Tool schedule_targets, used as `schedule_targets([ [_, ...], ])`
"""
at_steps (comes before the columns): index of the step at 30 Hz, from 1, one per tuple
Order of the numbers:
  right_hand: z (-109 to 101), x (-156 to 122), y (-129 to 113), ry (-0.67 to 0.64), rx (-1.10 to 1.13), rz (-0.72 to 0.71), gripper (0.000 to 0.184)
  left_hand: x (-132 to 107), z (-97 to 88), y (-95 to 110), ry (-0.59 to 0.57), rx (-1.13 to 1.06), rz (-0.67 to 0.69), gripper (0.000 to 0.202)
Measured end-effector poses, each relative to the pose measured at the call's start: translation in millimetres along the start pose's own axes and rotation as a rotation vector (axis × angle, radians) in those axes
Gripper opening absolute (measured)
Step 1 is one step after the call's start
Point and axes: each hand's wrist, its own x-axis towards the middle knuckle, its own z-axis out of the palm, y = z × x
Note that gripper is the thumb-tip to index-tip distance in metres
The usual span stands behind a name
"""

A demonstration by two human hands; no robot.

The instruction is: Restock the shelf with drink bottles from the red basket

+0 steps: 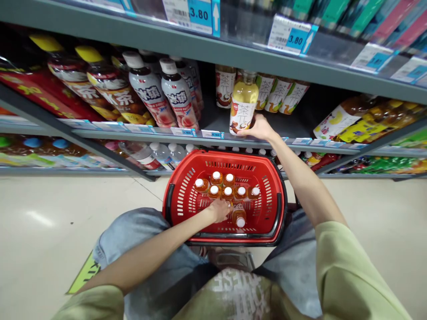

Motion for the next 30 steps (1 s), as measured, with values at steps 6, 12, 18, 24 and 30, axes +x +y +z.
schedule_targets([
  [6, 20, 11, -4, -0.01, -0.093, -0.065, 0.072, -6, -10.9, 4, -0.075, 0.059, -0.002, 0.053],
  [12, 39, 20, -12, -0.026, -0.133, -0.065, 0.073, -8, -13.2, 5, -0.077, 0.066, -0.007, 0.052],
  [18, 43, 21, -14, -0.027, -0.165, -0.077, 0.072, -11, -19.7, 9, -0.101, 0.083, -0.004, 0.05],
  [24, 38, 18, -11, -0.042, -0.169, -0.059, 0.082, -18, -31.1, 11, -0.126, 0.088, -0.011, 0.052],
  [30, 22, -76, -19, 0.099, -0.3, -0.188, 0.052, -24, -36.8, 9, -0.116, 0.029, -0.071, 0.043],
])
